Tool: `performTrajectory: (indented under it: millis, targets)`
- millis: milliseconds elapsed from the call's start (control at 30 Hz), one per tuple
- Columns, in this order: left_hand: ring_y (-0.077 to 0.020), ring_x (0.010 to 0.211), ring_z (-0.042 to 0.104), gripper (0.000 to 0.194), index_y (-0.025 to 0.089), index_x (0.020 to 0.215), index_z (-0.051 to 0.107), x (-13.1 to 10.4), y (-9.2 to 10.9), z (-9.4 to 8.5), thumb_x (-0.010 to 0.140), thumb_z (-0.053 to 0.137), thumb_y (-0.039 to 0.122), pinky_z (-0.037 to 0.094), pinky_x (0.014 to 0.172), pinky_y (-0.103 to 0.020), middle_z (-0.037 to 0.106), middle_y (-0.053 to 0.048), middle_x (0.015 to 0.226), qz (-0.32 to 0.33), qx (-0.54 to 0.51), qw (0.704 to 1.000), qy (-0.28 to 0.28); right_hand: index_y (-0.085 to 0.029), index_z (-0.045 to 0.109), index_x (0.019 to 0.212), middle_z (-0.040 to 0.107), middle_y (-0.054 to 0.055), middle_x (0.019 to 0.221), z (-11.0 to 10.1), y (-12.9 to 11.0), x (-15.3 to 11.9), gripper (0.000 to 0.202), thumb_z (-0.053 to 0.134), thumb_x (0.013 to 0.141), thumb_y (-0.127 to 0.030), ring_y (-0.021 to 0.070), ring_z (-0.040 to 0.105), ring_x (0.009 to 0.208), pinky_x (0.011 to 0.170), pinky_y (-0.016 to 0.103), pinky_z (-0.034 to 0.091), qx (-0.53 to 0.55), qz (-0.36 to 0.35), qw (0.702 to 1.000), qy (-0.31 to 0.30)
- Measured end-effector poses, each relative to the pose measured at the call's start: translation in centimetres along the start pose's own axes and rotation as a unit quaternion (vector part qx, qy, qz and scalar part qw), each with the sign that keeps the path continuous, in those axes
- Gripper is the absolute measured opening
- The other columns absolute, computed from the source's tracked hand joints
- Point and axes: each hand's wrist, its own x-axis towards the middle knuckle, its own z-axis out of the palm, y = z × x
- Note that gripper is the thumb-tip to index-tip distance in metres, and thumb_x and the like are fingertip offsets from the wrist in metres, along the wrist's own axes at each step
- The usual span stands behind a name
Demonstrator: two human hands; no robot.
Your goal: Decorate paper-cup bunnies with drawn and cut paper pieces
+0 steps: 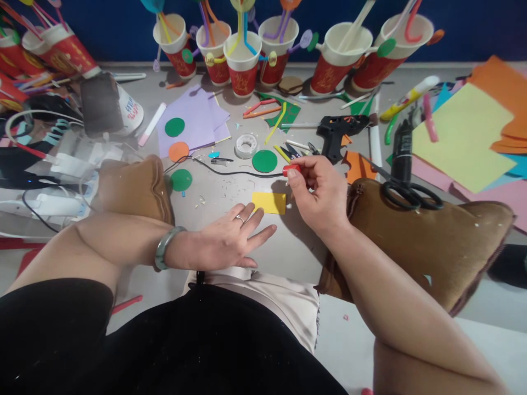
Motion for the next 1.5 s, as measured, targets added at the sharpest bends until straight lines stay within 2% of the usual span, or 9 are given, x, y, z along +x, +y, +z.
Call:
performTrajectory:
  millis: [167, 300, 400, 567, 833, 1033, 1333, 1500]
  targets:
    - [-0.0401, 0.136, 0.066, 0.086, 0.008, 0.156, 0.060, 0.0, -0.1, 0.2, 0.102, 0.062, 0.076, 0.041, 0.118, -0.051, 0.071, -0.029, 0.145, 0.011, 0.000, 1.000, 0.025, -0.029, 0.068, 0.100, 0.078, 0.005, 0.085, 0.1, -0.5, -0.2, 0.021, 0.078, 0.096, -0.048, 0.0209, 0.070, 0.068, 0.061, 0.038, 0.059, -0.009, -0.010, 1.000, -0.019]
    - [-0.0425, 0.139, 0.066, 0.085, 0.007, 0.158, 0.059, 0.1, -0.1, 0.3, 0.102, 0.066, 0.071, 0.041, 0.119, -0.053, 0.068, -0.032, 0.150, 0.017, -0.019, 0.999, 0.023, -0.029, 0.073, 0.099, 0.081, 0.003, 0.085, 0.3, -0.7, -0.6, 0.021, 0.083, 0.090, -0.045, 0.0200, 0.071, 0.066, 0.062, 0.037, 0.063, -0.019, -0.012, 0.995, -0.094]
    - [-0.0428, 0.144, 0.063, 0.086, 0.006, 0.161, 0.057, 0.3, -0.2, 0.0, 0.104, 0.065, 0.069, 0.042, 0.119, -0.053, 0.068, -0.033, 0.151, 0.021, -0.028, 0.999, 0.010, -0.028, 0.078, 0.101, 0.082, 0.003, 0.085, 0.5, -0.6, -0.8, 0.022, 0.083, 0.091, -0.047, 0.0203, 0.071, 0.065, 0.063, 0.037, 0.063, -0.036, -0.013, 0.988, -0.151]
    - [-0.0433, 0.143, 0.065, 0.087, 0.007, 0.160, 0.059, 0.4, -0.1, 0.0, 0.102, 0.065, 0.072, 0.043, 0.119, -0.053, 0.070, -0.033, 0.148, 0.017, -0.029, 0.999, 0.003, -0.030, 0.082, 0.101, 0.081, 0.003, 0.084, 0.6, -0.4, -0.7, 0.016, 0.081, 0.094, -0.045, 0.0211, 0.070, 0.064, 0.062, 0.039, 0.061, -0.057, -0.038, 0.980, -0.189]
    - [-0.0406, 0.141, 0.067, 0.082, 0.006, 0.155, 0.064, 0.3, -0.2, -0.1, 0.104, 0.065, 0.069, 0.044, 0.119, -0.050, 0.074, -0.030, 0.143, 0.013, -0.035, 0.999, 0.021, -0.034, 0.083, 0.104, 0.079, 0.002, 0.084, 0.8, -0.2, -0.7, 0.013, 0.081, 0.095, -0.044, 0.0212, 0.070, 0.065, 0.063, 0.039, 0.061, -0.074, -0.047, 0.976, -0.198]
    - [-0.0419, 0.143, 0.065, 0.083, 0.003, 0.157, 0.062, 0.2, -0.2, 0.0, 0.101, 0.071, 0.064, 0.043, 0.122, -0.053, 0.070, -0.031, 0.148, 0.011, -0.080, 0.997, 0.018, -0.034, 0.082, 0.106, 0.078, 0.003, 0.084, 0.7, -0.2, -0.7, 0.015, 0.078, 0.097, -0.045, 0.0220, 0.068, 0.064, 0.063, 0.042, 0.060, -0.091, -0.062, 0.972, -0.206]
    - [-0.0395, 0.144, 0.065, 0.081, 0.007, 0.158, 0.062, 0.1, 0.1, 0.0, 0.103, 0.067, 0.067, 0.042, 0.124, -0.051, 0.071, -0.028, 0.148, 0.010, -0.086, 0.996, 0.016, -0.034, 0.081, 0.106, 0.074, 0.002, 0.079, 0.7, -0.2, -0.9, 0.013, 0.079, 0.097, -0.043, 0.0207, 0.065, 0.062, 0.062, 0.040, 0.056, -0.105, -0.080, 0.968, -0.211]
    - [-0.0381, 0.140, 0.066, 0.078, 0.007, 0.157, 0.063, -0.1, 0.1, -0.7, 0.104, 0.068, 0.064, 0.041, 0.123, -0.050, 0.070, -0.027, 0.150, 0.015, -0.099, 0.995, 0.009, -0.033, 0.080, 0.102, 0.077, 0.003, 0.081, 0.5, -0.4, -1.3, 0.011, 0.080, 0.096, -0.042, 0.0206, 0.064, 0.060, 0.059, 0.041, 0.056, -0.094, -0.063, 0.980, -0.165]
